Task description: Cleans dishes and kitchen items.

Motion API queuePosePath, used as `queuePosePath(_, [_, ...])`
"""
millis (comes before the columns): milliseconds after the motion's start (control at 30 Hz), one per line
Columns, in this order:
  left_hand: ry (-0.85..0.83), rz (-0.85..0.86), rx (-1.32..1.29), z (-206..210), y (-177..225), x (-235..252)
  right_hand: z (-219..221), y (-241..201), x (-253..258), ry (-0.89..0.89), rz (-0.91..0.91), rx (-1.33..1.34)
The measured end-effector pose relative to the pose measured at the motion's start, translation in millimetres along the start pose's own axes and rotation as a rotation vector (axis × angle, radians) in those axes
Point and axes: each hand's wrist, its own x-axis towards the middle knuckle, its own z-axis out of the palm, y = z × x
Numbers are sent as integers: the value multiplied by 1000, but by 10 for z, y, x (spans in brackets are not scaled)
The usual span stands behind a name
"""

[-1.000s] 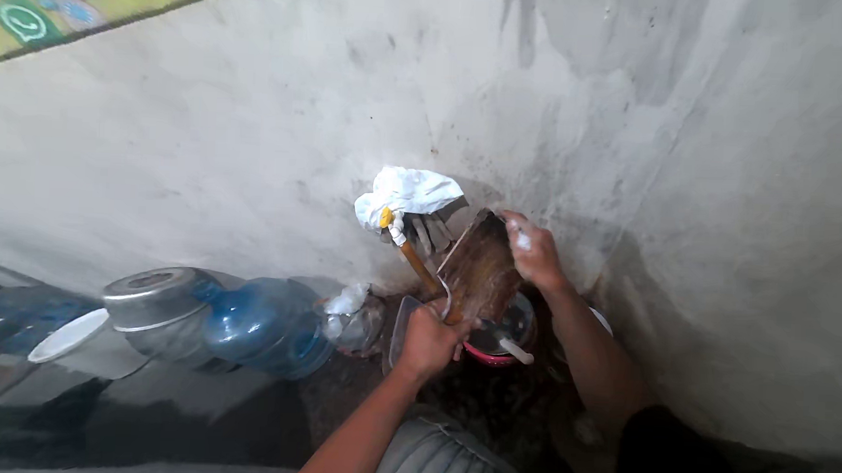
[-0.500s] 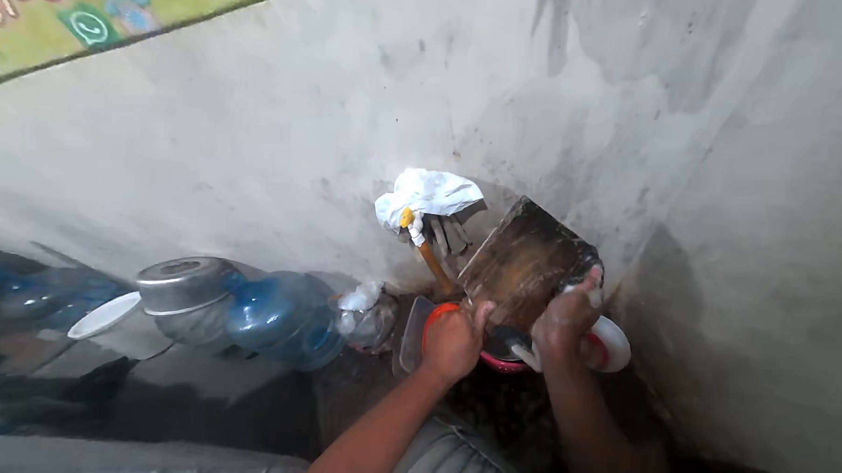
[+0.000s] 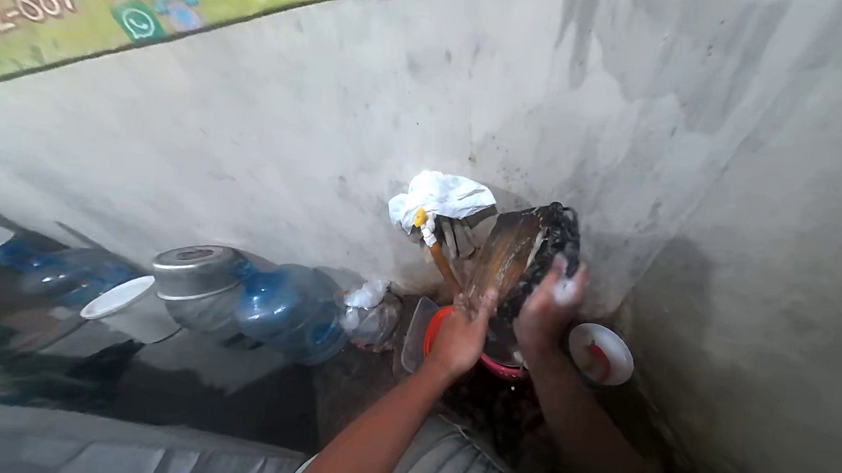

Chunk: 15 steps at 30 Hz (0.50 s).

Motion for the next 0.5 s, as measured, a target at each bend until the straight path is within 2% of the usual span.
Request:
queuePosePath(67, [-134,-5,-90,-47,-94,-31,53,30,375,-28,9,148])
queuePosePath(133, [-268,34,-305,-29,-235,-14,140,99,699,-92,31,365])
queuePosePath(233, [-452,16,-548,-41,-318,37,274,124,835,-81,65,390])
queuePosePath(300, [-442,-5,-595,-16,-300,48,268,131,840,-72,20,397])
queuePosePath(367, [-368,-19,-607,2,-277,65,255,124,811,-99,-18,527])
queuePosePath(433, [-285,-54,-560,12,-270,78,226,143,639,-221,-81,530])
queuePosePath(500, [-209,-101,-514,13,-221,73,176,237,372,-424,-220,359])
